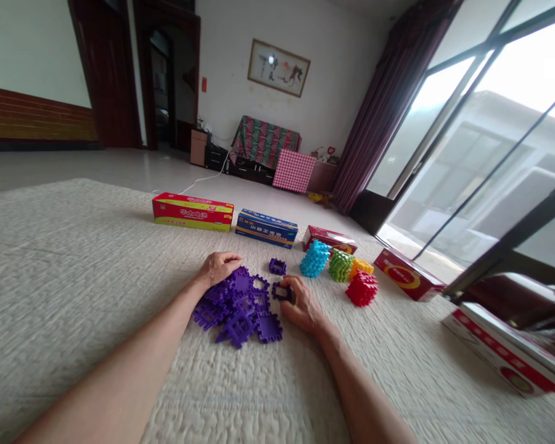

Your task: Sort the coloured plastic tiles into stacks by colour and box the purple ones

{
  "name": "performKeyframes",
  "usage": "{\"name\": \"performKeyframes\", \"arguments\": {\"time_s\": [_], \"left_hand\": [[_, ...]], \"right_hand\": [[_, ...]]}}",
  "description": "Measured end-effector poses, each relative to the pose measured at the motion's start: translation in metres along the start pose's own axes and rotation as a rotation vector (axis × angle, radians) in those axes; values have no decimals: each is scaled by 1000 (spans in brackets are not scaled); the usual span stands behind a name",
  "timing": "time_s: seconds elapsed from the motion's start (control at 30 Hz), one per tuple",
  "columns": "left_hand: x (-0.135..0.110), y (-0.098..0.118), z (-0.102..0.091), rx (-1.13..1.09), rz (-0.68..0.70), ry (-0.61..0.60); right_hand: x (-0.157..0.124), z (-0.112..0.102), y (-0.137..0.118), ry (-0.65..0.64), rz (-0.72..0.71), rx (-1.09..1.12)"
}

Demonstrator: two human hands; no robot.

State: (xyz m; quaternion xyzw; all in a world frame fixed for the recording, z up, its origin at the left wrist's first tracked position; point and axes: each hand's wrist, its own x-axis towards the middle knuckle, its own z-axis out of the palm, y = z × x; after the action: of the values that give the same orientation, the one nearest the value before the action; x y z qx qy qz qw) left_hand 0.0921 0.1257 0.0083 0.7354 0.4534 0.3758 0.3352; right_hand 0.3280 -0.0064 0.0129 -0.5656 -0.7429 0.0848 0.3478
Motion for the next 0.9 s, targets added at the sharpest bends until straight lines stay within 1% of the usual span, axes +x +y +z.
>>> {"name": "performKeyframes", "arguments": {"time_s": [0.13,0.27,0.37,0.47,0.57,0.67,0.83,0.9], "left_hand": [[0,-1,0,1,0,7],[0,-2,0,19,45,35],[-1,-1,-1,10,46,32],[-1,0,-1,20,38,31],[0,-1,0,34,27,17],[1,-3,0,31,37,4],[2,-4,1,43,35,5],[2,-6,1,43,40,14]], "right_hand": [[0,-3,2,-27,28,-21],[0,-1,6,-13,22,-39],[-2,1,5,8,30,-41],[-6,2,4,54,30,-9],[-5,2,6,162,29,46],[9,4,13,258,26,67],[50,10,28,288,16,12],[62,14,33,302,30,-6]]}}
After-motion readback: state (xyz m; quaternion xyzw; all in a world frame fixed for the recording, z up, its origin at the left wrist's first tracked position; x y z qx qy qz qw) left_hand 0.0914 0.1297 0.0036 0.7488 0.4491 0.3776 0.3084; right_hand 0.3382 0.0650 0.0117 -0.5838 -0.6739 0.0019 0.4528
